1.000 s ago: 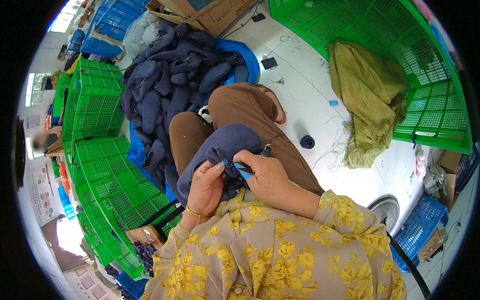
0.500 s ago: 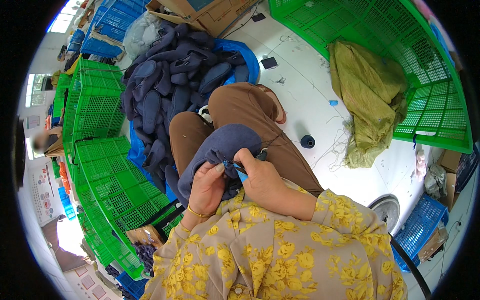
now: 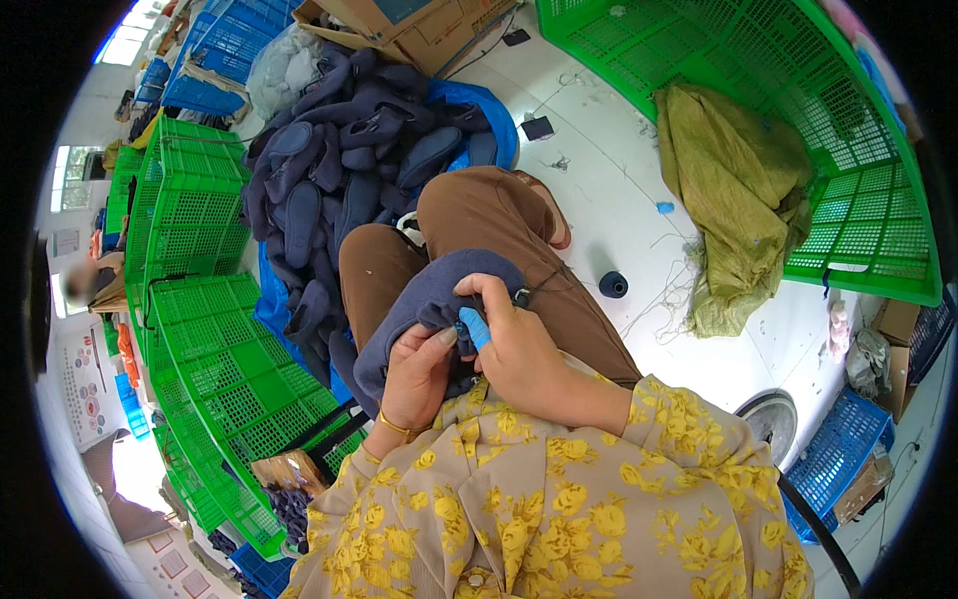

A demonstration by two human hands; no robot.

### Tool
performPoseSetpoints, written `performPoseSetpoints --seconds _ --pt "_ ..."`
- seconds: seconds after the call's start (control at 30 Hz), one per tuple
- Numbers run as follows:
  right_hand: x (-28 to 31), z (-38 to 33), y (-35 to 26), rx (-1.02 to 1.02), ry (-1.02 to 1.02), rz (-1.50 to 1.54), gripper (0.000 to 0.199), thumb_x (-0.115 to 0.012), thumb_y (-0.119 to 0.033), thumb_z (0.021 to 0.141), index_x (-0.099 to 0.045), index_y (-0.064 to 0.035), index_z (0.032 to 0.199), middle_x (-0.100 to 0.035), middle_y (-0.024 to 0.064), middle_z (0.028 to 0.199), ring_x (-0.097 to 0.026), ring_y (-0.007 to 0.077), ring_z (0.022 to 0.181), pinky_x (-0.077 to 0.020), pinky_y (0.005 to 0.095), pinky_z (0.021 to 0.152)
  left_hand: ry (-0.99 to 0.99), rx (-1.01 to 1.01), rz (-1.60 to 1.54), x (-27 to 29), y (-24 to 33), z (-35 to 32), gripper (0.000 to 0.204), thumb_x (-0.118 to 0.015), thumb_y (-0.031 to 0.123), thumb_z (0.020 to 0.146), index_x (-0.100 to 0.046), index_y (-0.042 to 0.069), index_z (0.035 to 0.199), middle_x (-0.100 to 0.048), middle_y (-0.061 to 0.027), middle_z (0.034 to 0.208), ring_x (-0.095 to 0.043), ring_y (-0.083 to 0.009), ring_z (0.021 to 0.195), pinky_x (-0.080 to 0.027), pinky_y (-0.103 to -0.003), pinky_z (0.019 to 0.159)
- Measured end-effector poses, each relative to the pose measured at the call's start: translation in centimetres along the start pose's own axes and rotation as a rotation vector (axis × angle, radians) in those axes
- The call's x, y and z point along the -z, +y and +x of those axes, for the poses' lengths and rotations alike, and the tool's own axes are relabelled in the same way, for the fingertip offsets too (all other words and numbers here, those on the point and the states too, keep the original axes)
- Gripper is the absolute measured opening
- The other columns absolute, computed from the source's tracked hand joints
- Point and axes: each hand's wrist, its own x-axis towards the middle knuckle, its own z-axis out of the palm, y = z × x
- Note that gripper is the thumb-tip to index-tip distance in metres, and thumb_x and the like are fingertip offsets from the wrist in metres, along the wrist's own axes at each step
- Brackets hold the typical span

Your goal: The person sits on the floor and uses a small blue tool to trim loose threads and fabric from the edges of dark blue slip-on shoes. They handle the shoes one at a time, rotating them to access different areas, and continue the trimming process throughout the clip.

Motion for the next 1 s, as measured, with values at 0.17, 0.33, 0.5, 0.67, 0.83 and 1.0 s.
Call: performPoseSetpoints --seconds 0.17,0.33,0.5,0.67,0.83,1.0 --pt "0.9 1.6 -0.4 -0.050 -0.141 -0.142 0.021 -0.049 -0.001 0.093 -0.047 -0.0018 0.114 -0.065 0.0241 0.084 -0.069 0.0343 0.070 -0.0529 0.0417 0.059 0.059 -0.005 0.100 -0.6 -0.1 -0.2 0.017 -0.059 0.005 0.096 -0.066 -0.002 0.110 -0.070 -0.0057 0.098 -0.062 -0.0113 0.085 -0.049 -0.025 0.082" --pt "1.2 1.6 -0.2 0.134 -0.070 -0.602 0.021 -0.054 0.002 0.085 -0.056 -0.0059 0.104 -0.064 0.0187 0.087 -0.067 0.0375 0.075 -0.0513 0.0435 0.062 0.117 -0.049 0.156 -0.8 -0.4 -0.4 0.014 -0.062 0.007 0.095 -0.067 -0.001 0.105 -0.069 -0.0022 0.095 -0.060 -0.0062 0.081 -0.047 -0.021 0.077" --pt "0.5 1.9 0.4 0.431 0.198 -0.335 0.020 -0.059 0.003 0.080 -0.060 -0.0070 0.097 -0.057 0.0110 0.090 -0.060 0.0325 0.079 -0.0489 0.0370 0.066 0.140 -0.011 0.288 -0.1 -1.0 -0.1 0.014 -0.063 0.008 0.094 -0.068 -0.001 0.103 -0.068 0.0008 0.094 -0.057 -0.0037 0.081 -0.045 -0.019 0.074" --pt "3.4 3.7 -3.6 0.058 0.155 0.639 0.007 -0.056 -0.016 0.100 -0.053 -0.0137 0.106 -0.060 0.0052 0.078 -0.049 0.0099 0.053 -0.0373 0.0223 0.047 0.090 -0.046 0.213 -1.2 0.2 -0.5 0.020 -0.060 0.008 0.095 -0.066 -0.003 0.111 -0.069 -0.0020 0.100 -0.059 -0.0064 0.086 -0.046 -0.021 0.078" --pt "13.0 2.6 -7.5 0.176 0.227 0.738 0.023 -0.056 -0.022 0.099 -0.055 -0.0085 0.117 -0.049 -0.0010 0.071 -0.038 0.0081 0.051 -0.0325 0.0223 0.048 0.094 -0.057 0.263 -1.0 1.1 -0.9 0.027 -0.056 0.008 0.095 -0.064 -0.005 0.117 -0.070 -0.0052 0.106 -0.064 -0.0110 0.092 -0.049 -0.024 0.084" --pt "33.9 -1.9 -12.3 0.513 0.796 0.343 0.020 -0.053 -0.008 0.098 -0.054 0.0023 0.116 -0.042 -0.0002 0.076 -0.041 0.0108 0.066 -0.0519 0.0276 0.074 0.104 0.002 0.305 -0.8 1.1 -0.8 0.021 -0.057 0.009 0.094 -0.065 -0.005 0.108 -0.068 -0.0013 0.098 -0.059 -0.0066 0.084 -0.047 -0.021 0.077"
